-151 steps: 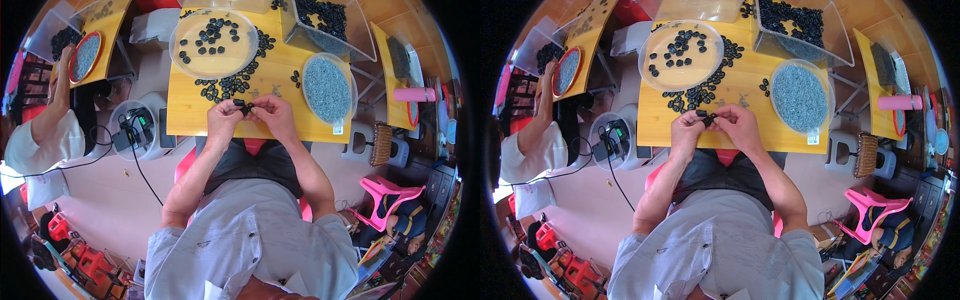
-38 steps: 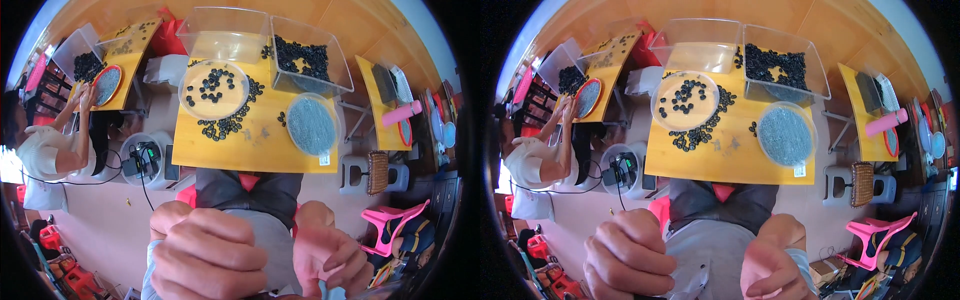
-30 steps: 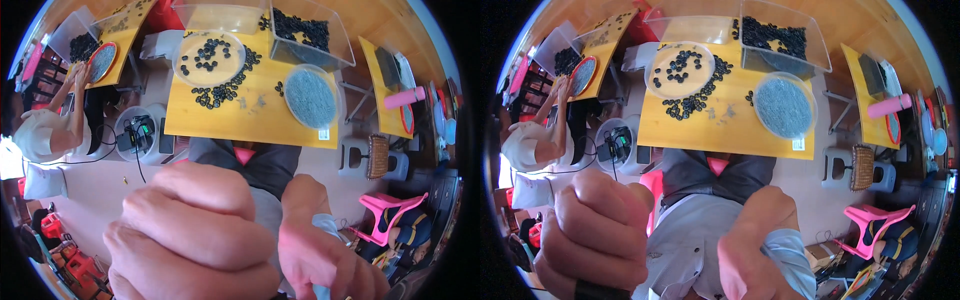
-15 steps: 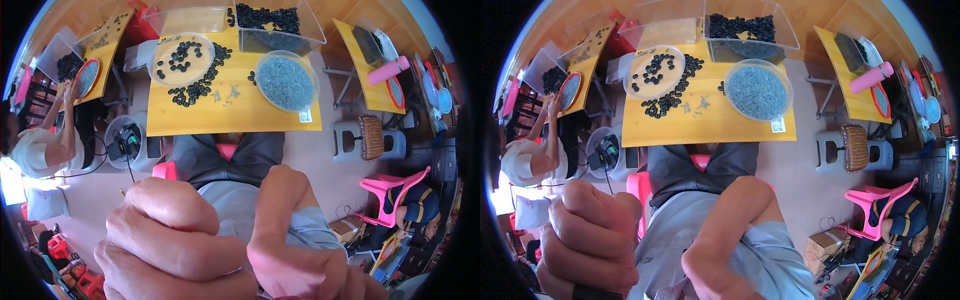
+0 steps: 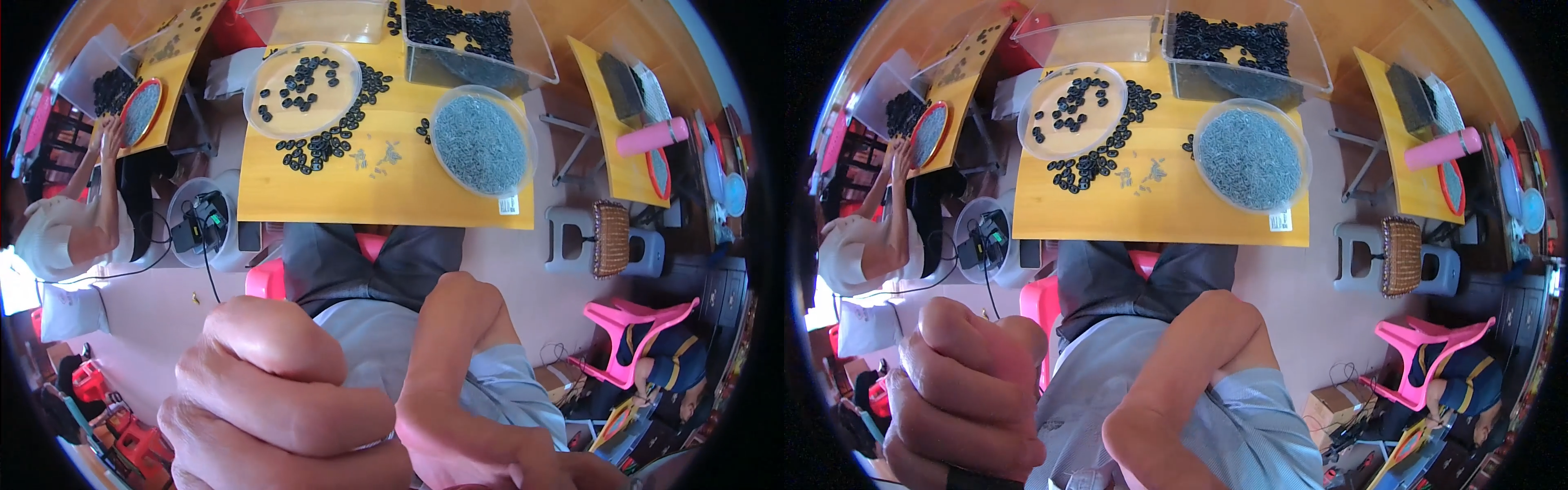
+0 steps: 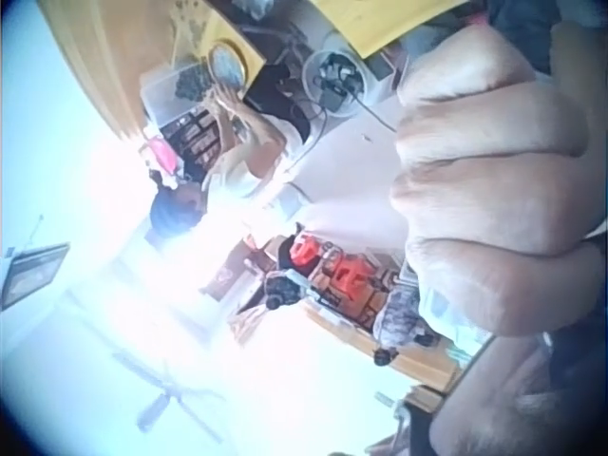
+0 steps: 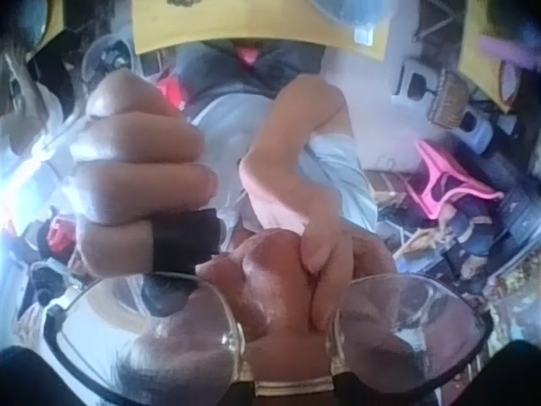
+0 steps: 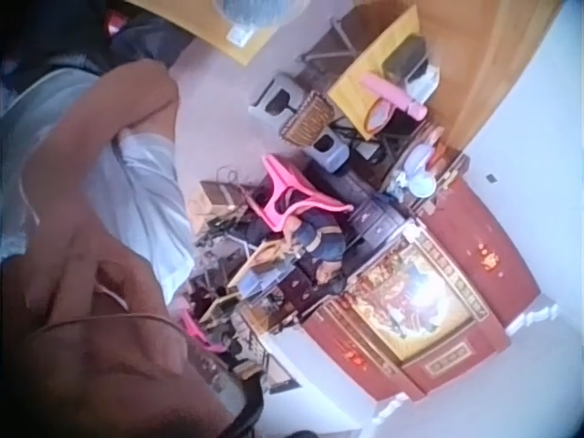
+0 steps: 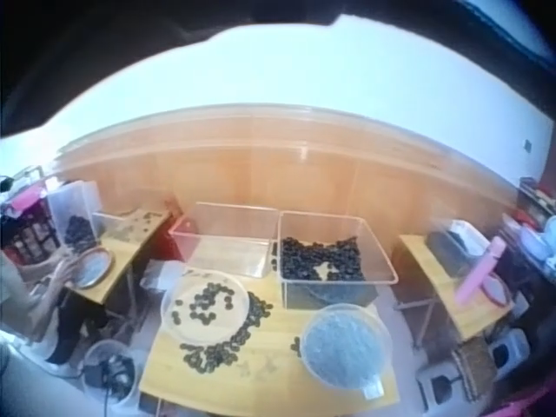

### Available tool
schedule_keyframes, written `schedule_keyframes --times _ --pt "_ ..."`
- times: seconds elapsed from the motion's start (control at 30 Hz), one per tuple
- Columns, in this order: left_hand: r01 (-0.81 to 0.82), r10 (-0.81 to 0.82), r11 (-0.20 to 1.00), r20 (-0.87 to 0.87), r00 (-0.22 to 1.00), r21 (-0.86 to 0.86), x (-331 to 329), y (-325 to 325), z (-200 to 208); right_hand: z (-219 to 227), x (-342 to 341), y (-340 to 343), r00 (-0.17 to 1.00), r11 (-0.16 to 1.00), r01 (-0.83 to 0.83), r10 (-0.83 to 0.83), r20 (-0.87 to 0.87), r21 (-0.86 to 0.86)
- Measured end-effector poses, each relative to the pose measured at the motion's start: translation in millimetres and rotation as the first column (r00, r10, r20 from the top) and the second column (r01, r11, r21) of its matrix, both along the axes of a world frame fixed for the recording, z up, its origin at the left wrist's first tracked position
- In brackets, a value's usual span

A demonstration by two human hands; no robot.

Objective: The person assembles small components by picking up plastic pieces and pins from the table and fitting them together by hand.

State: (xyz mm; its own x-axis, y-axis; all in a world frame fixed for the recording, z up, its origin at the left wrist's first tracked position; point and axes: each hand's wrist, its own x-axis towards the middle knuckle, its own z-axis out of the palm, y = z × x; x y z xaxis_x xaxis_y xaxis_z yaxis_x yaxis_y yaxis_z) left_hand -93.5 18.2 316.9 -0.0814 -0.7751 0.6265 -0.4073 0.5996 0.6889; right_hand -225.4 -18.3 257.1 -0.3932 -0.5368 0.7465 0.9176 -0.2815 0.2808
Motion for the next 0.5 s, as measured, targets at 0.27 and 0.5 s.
schedule_keyframes --times 0.27,0.5 --pt "0.127 -0.131 0.965 -0.004 0.991 -0.229 -3.5 -46.9 -30.1 -3.9 -4.9 -23.7 0.939 0.941 0.204 -0.110 -0.325 0.272" --pt "0.247 -0.246 0.953 0.031 0.969 -0.173 12.7 -51.3 -37.1 -23.9 -16.1 -53.9 0.939 0.998 0.066 -0.066 -0.336 -0.012"
